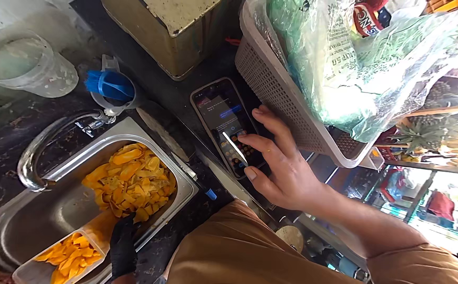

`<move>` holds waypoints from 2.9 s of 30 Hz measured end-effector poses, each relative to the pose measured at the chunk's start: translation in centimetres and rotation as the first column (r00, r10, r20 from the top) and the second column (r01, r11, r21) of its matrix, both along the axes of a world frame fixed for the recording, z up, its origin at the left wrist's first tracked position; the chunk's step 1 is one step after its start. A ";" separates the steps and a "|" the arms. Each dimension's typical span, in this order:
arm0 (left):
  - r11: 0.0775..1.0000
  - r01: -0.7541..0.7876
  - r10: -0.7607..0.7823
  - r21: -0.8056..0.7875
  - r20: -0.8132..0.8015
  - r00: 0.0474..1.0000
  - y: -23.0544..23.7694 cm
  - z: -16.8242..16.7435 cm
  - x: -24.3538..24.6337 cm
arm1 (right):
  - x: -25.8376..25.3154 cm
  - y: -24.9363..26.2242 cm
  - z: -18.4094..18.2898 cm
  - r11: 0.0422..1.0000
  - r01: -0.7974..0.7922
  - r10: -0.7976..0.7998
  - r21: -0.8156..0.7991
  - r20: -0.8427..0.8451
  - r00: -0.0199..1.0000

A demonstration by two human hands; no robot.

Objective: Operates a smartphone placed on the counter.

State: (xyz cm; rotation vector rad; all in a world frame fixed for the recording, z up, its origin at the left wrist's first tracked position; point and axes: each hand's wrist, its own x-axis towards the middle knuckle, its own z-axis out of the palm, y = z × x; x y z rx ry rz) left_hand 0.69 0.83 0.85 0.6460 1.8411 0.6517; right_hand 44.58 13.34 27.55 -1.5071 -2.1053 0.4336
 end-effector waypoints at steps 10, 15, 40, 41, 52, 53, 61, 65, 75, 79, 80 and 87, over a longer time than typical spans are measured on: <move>0.999 -0.036 0.035 0.020 0.031 0.999 -0.1 0.1 0.1 | -0.1 -0.1 -0.3 0.999 -0.037 0.037 0.015 0.011 0.999; 0.999 -0.046 0.046 0.021 0.030 0.999 0.0 0.3 0.2 | -0.2 -0.2 -0.4 0.998 -0.057 0.057 0.003 0.070 0.996; 0.999 -0.048 0.048 -0.001 0.036 0.998 0.0 0.1 -0.1 | -2.2 0.4 -0.1 0.969 0.243 -0.232 -0.044 0.175 0.957; 0.999 -0.050 0.050 0.000 0.036 0.998 -0.1 0.0 -0.2 | -2.2 0.4 -0.1 0.969 0.244 -0.234 -0.040 0.172 0.957; 0.999 -0.044 0.045 -0.026 0.039 0.998 0.2 0.0 -0.1 | -2.2 0.7 -0.5 0.968 0.249 -0.243 -0.025 0.136 0.960; 0.999 -0.046 0.046 -0.023 0.041 0.998 0.1 -0.1 -0.2 | -2.1 0.7 -0.5 0.968 0.248 -0.242 -0.024 0.139 0.960; 0.998 -0.049 0.051 -0.050 0.032 0.998 0.2 0.0 0.0 | -2.0 0.8 -0.4 0.972 0.233 -0.229 -0.024 0.121 0.966; 0.997 -0.051 0.053 -0.053 0.044 0.998 0.1 -0.1 -0.1 | -2.0 0.8 -0.4 0.972 0.233 -0.229 -0.030 0.108 0.967; 0.996 -0.056 0.059 -0.063 0.045 0.997 0.0 -0.1 -0.1 | -1.9 0.8 -0.4 0.975 0.220 -0.217 -0.018 0.111 0.970; 0.997 -0.037 0.039 -0.064 0.029 0.999 -0.1 0.0 -0.1 | -1.9 0.8 -0.5 0.976 0.218 -0.215 -0.015 0.098 0.972; 0.997 -0.046 0.047 -0.058 0.025 0.999 -0.1 0.0 0.0 | -1.9 0.8 -0.5 0.976 0.216 -0.214 -0.015 0.099 0.972; 0.997 -0.056 0.058 -0.050 0.035 0.998 -0.3 -0.4 -0.5 | -1.9 0.8 -0.4 0.976 0.217 -0.214 -0.017 0.109 0.971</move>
